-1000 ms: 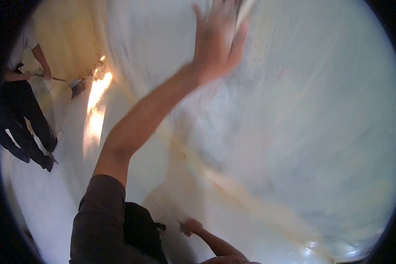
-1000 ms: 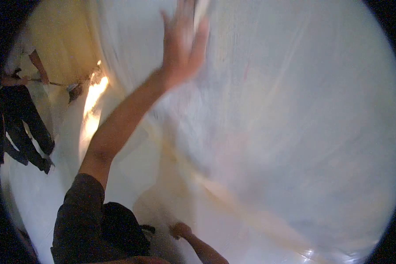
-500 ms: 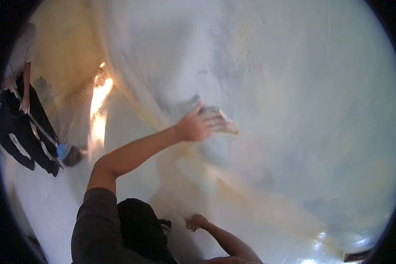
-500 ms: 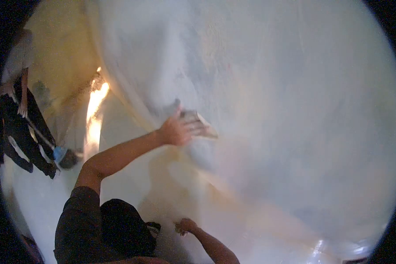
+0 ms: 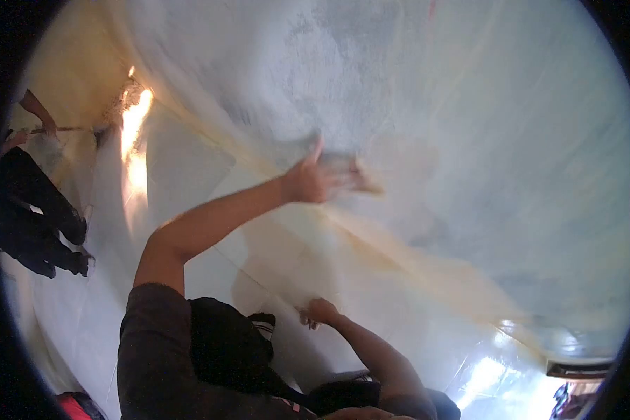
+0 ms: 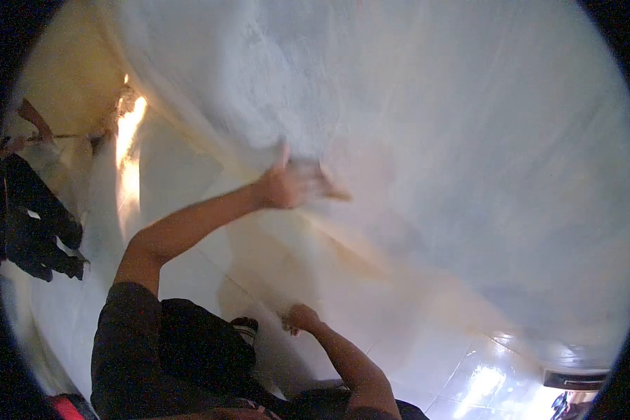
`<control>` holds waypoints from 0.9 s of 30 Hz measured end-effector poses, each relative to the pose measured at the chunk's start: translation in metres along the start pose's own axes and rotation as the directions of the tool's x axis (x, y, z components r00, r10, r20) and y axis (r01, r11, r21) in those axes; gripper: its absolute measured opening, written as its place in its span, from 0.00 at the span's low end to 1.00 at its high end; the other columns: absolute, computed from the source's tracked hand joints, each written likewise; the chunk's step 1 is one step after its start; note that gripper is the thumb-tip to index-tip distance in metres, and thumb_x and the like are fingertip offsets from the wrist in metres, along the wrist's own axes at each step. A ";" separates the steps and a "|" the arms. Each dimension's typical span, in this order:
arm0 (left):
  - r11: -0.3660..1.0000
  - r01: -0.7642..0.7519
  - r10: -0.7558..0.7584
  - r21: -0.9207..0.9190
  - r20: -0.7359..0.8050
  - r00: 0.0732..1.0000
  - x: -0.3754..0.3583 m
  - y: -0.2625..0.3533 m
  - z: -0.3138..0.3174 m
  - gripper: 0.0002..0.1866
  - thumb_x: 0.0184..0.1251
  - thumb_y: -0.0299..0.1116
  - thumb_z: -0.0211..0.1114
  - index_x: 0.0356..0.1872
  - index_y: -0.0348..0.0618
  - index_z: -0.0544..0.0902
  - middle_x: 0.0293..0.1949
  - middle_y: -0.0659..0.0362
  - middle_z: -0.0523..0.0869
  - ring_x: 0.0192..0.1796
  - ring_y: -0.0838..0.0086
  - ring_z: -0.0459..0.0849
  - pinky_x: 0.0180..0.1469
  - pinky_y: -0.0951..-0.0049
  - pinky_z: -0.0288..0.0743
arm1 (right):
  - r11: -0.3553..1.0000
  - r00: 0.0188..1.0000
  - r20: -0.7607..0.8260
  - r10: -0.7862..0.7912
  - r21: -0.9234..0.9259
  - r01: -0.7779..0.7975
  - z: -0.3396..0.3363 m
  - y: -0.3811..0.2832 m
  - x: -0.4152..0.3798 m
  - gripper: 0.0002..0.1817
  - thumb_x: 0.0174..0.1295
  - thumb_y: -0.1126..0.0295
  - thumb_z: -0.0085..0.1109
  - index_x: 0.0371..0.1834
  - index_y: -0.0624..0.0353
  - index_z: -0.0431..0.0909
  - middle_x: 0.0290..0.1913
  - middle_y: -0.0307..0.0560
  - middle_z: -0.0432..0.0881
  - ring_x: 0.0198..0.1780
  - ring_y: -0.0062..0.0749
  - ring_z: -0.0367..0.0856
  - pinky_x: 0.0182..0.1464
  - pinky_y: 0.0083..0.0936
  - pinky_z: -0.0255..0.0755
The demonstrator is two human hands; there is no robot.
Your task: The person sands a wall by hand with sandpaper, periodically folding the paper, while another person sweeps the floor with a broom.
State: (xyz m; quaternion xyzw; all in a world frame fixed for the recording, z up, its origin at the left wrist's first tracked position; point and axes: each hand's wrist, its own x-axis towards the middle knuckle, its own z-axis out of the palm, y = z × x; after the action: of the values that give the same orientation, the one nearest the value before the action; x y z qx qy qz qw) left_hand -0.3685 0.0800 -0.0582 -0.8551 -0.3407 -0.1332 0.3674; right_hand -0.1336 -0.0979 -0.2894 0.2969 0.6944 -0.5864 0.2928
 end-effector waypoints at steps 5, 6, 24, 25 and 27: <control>0.981 0.192 -0.192 0.012 -0.002 0.981 0.015 -0.015 -0.017 0.26 0.63 0.45 0.57 0.64 0.69 0.72 0.65 0.69 0.72 0.63 0.72 0.72 0.58 0.23 0.55 | 0.999 0.999 -0.006 -0.042 -0.033 0.041 -0.010 -0.002 0.000 0.20 0.64 0.52 0.50 0.29 0.56 0.83 0.24 0.44 0.85 0.26 0.29 0.87 0.34 0.31 0.81; 0.953 0.275 -0.259 0.128 -0.126 0.957 0.049 -0.039 -0.048 0.26 0.63 0.46 0.57 0.65 0.69 0.72 0.67 0.68 0.71 0.64 0.72 0.71 0.60 0.24 0.52 | 0.994 0.995 0.011 -0.095 -0.045 0.096 -0.003 0.006 0.008 0.21 0.65 0.51 0.50 0.29 0.56 0.84 0.24 0.43 0.85 0.26 0.29 0.87 0.34 0.31 0.81; 0.998 0.028 -0.031 -0.054 -0.056 0.998 0.022 0.018 0.007 0.25 0.63 0.41 0.57 0.64 0.64 0.73 0.57 0.69 0.78 0.59 0.77 0.75 0.65 0.57 0.61 | 0.988 0.977 -0.214 -0.006 -0.154 -0.028 0.002 0.003 0.001 0.15 0.57 0.56 0.59 0.23 0.54 0.84 0.22 0.41 0.85 0.25 0.29 0.87 0.35 0.30 0.81; 0.990 0.132 -0.124 0.051 -0.136 0.983 0.046 0.000 -0.020 0.25 0.62 0.41 0.59 0.63 0.63 0.74 0.57 0.68 0.79 0.57 0.76 0.76 0.65 0.56 0.60 | 0.995 0.989 -0.134 0.069 -0.059 -0.078 -0.015 -0.020 -0.021 0.15 0.57 0.55 0.60 0.23 0.55 0.84 0.22 0.41 0.85 0.26 0.30 0.87 0.36 0.30 0.81; 0.911 0.408 -0.390 0.065 -0.192 0.901 0.101 -0.040 -0.074 0.29 0.68 0.48 0.48 0.68 0.48 0.64 0.66 0.57 0.64 0.66 0.61 0.59 0.66 0.42 0.39 | 0.995 0.994 -0.045 0.098 -0.011 -0.099 -0.023 -0.031 -0.032 0.19 0.57 0.50 0.60 0.24 0.55 0.85 0.24 0.47 0.86 0.30 0.33 0.87 0.39 0.32 0.81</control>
State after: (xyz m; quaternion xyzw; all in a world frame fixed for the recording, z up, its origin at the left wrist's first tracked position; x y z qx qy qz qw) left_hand -0.3195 0.0958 0.0631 -0.7319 -0.4817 -0.2622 0.4043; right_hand -0.1371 -0.0821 -0.2419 0.3417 0.6891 -0.5599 0.3079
